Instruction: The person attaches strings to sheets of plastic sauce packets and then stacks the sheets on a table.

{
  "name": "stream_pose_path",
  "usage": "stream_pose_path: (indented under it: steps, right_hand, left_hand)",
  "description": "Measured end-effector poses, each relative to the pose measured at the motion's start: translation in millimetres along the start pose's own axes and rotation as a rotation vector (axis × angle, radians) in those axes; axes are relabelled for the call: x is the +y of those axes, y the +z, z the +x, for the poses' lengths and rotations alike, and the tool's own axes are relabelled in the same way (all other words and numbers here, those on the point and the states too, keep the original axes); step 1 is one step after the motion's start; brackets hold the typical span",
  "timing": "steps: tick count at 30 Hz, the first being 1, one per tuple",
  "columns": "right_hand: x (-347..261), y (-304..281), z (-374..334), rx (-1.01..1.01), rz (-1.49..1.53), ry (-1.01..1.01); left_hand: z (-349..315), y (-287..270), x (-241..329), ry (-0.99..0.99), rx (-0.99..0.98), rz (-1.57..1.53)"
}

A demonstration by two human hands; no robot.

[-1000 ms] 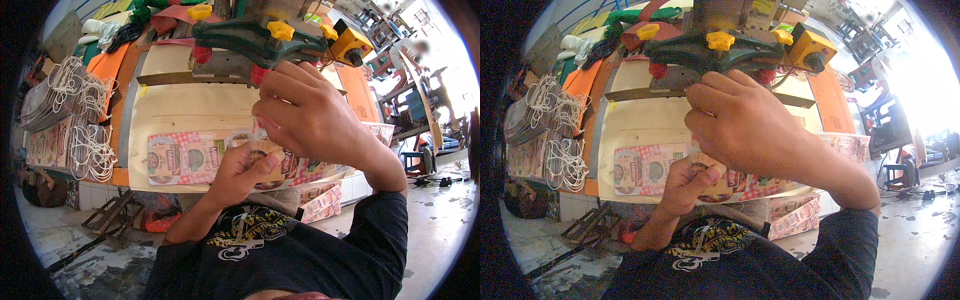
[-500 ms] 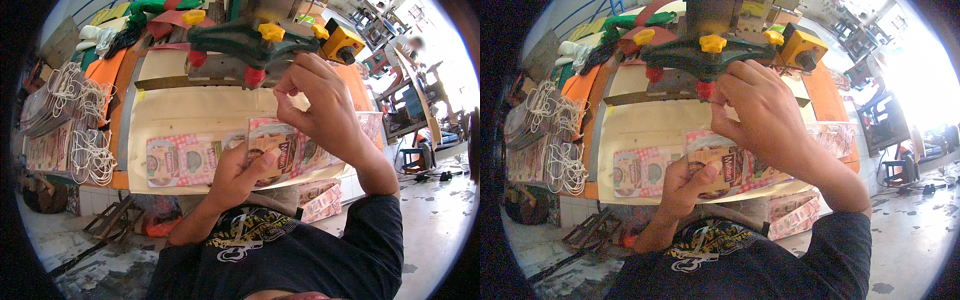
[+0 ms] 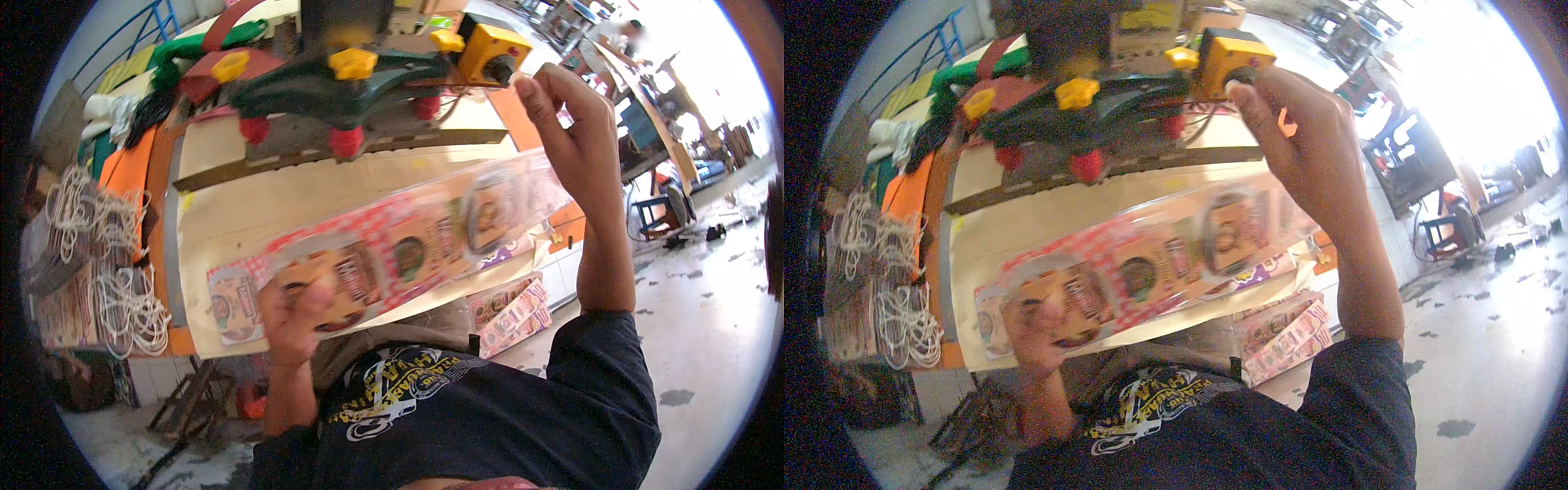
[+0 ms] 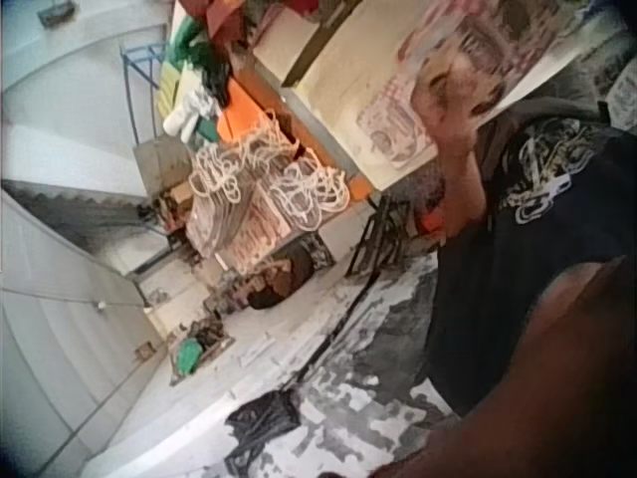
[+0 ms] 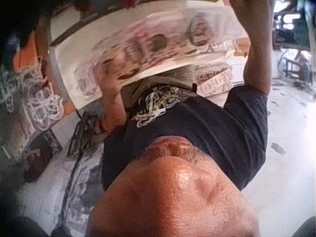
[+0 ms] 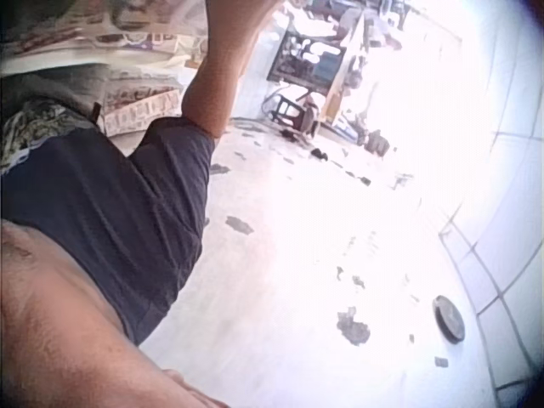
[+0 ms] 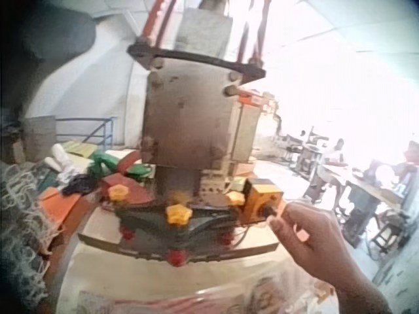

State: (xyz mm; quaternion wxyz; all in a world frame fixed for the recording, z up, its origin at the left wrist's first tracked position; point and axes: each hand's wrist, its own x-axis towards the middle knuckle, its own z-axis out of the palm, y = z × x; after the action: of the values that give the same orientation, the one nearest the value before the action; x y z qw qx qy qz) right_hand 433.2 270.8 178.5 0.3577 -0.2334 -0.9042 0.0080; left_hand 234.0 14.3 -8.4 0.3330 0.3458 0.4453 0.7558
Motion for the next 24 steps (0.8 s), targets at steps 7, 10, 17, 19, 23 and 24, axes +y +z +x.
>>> stream_pose_path:
  steps: [7,10,17,19,23,24]
  right_hand:
    - [81,-20,-47,0.175,-0.153,0.242]
    - [99,-15,-82,0.095,0.048,0.551]
    - [73,18,-122,-0.072,1.020,0.830]
    - [65,28,-127,-0.093,1.118,0.840]
    - [46,28,-127,-0.234,1.196,0.833]
    - [39,26,-123,-0.275,1.175,0.793]
  left_hand:
    - [-55,-127,-13,0.039,0.366,-0.282]
    - [-82,-174,0,-0.025,0.333,-0.389]
    - [-106,-209,46,0.004,0.240,0.011]
    - [-103,-214,69,0.165,0.249,0.388]
    - [-93,-200,138,0.094,0.470,0.549]
    - [-90,-194,148,0.088,0.546,0.627]
